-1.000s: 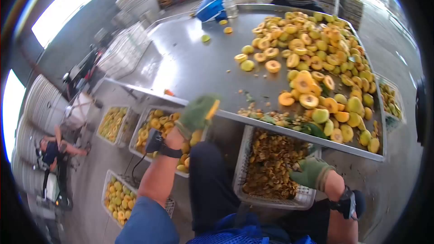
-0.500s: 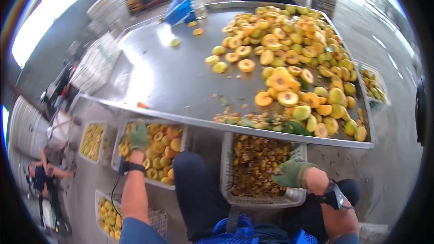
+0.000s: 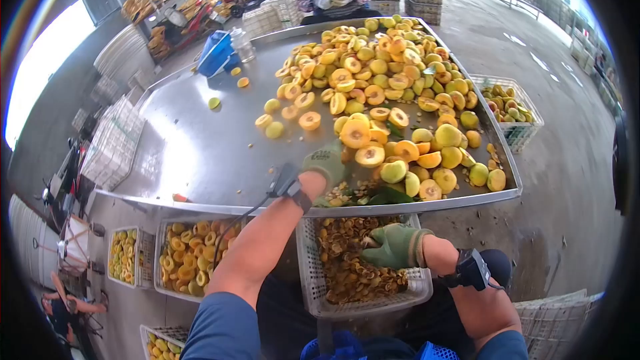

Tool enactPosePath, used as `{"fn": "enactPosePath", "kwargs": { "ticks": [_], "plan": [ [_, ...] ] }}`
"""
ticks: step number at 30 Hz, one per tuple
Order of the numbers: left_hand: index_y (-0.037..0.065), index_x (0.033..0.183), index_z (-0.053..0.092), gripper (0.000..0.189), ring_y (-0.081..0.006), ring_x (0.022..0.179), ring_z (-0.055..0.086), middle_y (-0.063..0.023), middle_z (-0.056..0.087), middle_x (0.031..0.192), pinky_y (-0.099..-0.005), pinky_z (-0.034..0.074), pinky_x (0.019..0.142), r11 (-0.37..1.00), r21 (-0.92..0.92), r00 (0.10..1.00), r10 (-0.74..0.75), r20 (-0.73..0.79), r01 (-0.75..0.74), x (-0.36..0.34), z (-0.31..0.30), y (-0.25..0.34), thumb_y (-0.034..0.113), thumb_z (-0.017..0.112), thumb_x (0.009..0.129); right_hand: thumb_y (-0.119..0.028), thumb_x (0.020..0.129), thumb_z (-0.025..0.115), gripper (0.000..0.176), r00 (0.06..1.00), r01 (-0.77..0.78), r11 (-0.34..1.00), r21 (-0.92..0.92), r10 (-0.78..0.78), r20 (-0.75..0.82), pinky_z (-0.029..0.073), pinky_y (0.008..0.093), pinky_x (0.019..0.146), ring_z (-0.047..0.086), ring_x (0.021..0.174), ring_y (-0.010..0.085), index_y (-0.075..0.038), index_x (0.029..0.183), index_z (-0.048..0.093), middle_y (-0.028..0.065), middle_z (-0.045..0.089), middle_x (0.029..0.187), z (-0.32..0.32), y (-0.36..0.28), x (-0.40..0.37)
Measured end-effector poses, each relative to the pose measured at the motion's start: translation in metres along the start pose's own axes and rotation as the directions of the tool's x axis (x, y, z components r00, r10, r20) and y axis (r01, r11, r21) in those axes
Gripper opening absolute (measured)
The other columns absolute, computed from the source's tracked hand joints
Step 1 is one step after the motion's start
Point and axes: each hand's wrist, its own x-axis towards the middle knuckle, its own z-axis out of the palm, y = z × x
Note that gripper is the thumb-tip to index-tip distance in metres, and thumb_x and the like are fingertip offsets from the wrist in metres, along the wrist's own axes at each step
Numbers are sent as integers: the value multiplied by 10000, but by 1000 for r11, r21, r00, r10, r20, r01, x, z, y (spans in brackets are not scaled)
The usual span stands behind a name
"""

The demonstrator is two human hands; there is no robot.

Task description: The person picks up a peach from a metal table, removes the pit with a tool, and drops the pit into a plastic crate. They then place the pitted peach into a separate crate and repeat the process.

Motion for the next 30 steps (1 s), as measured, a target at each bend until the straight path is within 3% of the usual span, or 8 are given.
{"fn": "enactPosePath", "kwargs": {
  "ticks": [5,8,11,17,19,21,27,30],
  "plan": [
    [103,1166,704,370,-410,1008,677,-217,713,1114,-469,548,876,1000,-2,997,-11,81,11,-29,-10,-2,369,675,910,-433,902,629,415,990,-131,946,295,141,-13,534,455,827,658,827,393,-29,967,699,194,717,887,-22,6,-13],
    [78,1087,723,328,-305,780,703,-143,732,919,-398,569,676,736,462,701,652,-289,-495,-46,-4,-90,369,652,952,-414,904,652,392,983,-30,986,164,59,-173,536,470,810,675,827,404,-25,939,690,211,712,866,-16,20,-11],
    [35,1027,720,356,-169,608,650,-53,675,741,-311,510,504,613,-752,871,-479,-113,240,-138,-85,-87,377,624,996,-419,899,677,391,985,78,988,130,-56,-165,538,468,792,694,844,400,-29,919,690,216,714,865,-3,17,-7],
    [14,994,713,347,-218,600,648,-79,678,742,-344,505,520,846,-495,721,-469,-510,199,-240,-47,-257,343,603,999,-460,898,686,437,997,-6,997,75,12,-77,547,465,771,708,848,404,-25,942,705,225,718,874,-9,4,-21],
    [35,1025,708,283,-354,784,681,-169,716,892,-419,537,684,865,490,858,169,-486,107,-270,-25,-330,294,614,963,-471,898,685,451,998,23,997,77,-18,-67,547,466,769,709,846,407,-23,943,705,226,720,880,-5,3,-22],
    [46,1067,695,216,-434,969,643,-223,701,1041,-458,522,829,753,171,745,-539,-394,635,-266,-26,-303,194,584,955,-471,909,652,453,998,44,998,54,-41,-50,540,474,822,701,913,422,-27,984,703,232,722,933,-2,9,-22],
    [-23,1164,695,245,-221,866,690,-150,730,984,-352,554,803,999,-16,596,7,-803,-33,-164,-73,-143,154,576,1043,-487,928,585,490,996,-92,995,32,92,5,516,481,937,674,1049,435,-28,1067,688,243,719,1077,-13,-11,-21],
    [0,1155,710,300,-194,804,689,-143,746,968,-356,564,766,947,-211,849,101,-518,-242,-104,-50,-65,257,624,1027,-465,928,608,475,990,-110,990,91,117,-78,521,465,925,683,1038,421,-15,1059,684,239,722,1058,-16,-11,-20]
  ]
}}
